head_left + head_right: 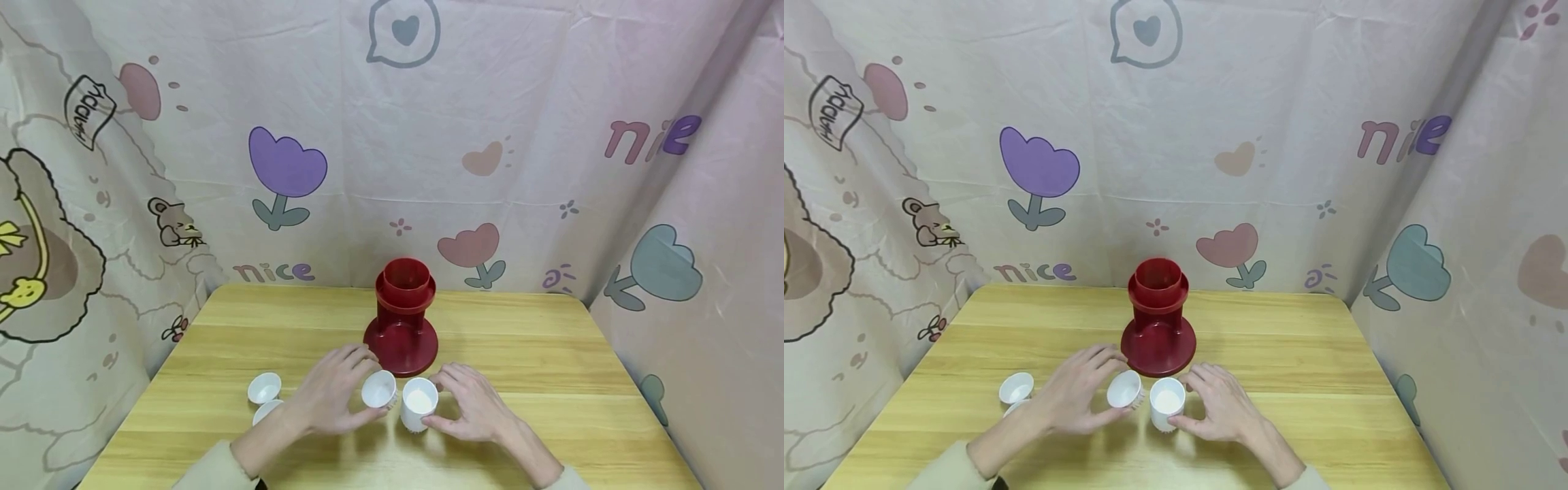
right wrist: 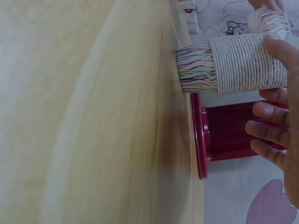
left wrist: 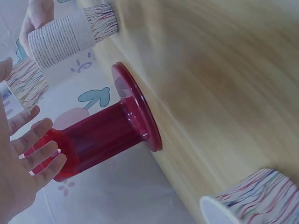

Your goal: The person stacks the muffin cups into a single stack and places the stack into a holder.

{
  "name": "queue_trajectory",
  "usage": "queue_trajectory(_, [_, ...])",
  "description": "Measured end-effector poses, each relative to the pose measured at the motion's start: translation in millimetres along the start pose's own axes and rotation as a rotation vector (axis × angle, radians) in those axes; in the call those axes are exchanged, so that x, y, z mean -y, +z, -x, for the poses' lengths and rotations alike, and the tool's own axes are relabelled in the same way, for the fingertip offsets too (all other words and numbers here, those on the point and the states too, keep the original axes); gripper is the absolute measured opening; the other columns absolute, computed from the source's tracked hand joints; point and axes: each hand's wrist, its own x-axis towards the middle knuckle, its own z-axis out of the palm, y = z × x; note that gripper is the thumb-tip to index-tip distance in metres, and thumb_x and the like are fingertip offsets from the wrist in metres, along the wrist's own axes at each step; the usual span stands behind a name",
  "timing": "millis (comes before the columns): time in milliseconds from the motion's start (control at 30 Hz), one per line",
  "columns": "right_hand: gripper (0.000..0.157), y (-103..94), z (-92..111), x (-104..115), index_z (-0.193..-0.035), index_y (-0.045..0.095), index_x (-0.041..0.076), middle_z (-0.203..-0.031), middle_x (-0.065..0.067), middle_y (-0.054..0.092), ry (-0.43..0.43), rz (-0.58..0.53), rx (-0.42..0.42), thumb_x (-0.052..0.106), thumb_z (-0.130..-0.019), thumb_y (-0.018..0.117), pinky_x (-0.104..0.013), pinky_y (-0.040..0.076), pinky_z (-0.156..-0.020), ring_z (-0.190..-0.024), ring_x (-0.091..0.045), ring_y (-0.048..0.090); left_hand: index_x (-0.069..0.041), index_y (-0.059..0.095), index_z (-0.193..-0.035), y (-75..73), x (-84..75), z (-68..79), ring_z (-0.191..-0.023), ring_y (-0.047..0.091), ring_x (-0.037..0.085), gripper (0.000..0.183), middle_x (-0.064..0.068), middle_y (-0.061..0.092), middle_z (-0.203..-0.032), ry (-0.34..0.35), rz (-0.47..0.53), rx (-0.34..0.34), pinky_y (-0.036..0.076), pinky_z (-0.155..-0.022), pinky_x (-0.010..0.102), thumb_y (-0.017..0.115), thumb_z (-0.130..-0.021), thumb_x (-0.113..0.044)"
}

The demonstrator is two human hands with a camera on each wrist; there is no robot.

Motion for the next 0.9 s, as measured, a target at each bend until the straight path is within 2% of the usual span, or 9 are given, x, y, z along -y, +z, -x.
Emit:
queue_trajectory(433, [0.043,0.7,-1,1,-0.111,0.069,0.025,-0.096,0.017,0.063,0.002,-0.003,-0.005,0.061,-0.088,0.076,-0.023,0.054,-0.081,-0.089,-0.004,0.061,-0.023,0.069,-0.112,-6.5,-1.9,-17.4,-0.118,0.064,0.016,0.054,-0.006,0.069,-0.115,0.081,0.025,0.001,0.059,-0.098,0.037,0.076,-0.083,-0.068])
queue_trajectory(700, [0.044,-0.1,1,2,-0.111,0.07,0.026,-0.096,0.018,0.063,0.017,-0.005,0.007,0.06,-0.086,0.078,-0.021,0.052,-0.081,-0.088,-0.003,0.06,-0.023,0.07,-0.109,-3.2,-5.7,-26.4,-0.115,0.065,0.016,0.053,-0.007,0.07,-0.111,0.132,0.058,-0.041,0.06,-0.093,0.035,0.081,-0.078,-0.065])
queue_trajectory(900, [0.042,0.2,1,2,-0.111,0.069,0.027,-0.097,0.018,0.063,0.014,-0.015,-0.004,0.059,-0.086,0.079,-0.02,0.052,-0.081,-0.088,-0.005,0.062,-0.024,0.069,-0.109,1.1,-7.4,-33.1,-0.116,0.064,0.016,0.052,-0.008,0.069,-0.111,0.159,0.061,-0.047,0.059,-0.092,0.032,0.078,-0.081,-0.066])
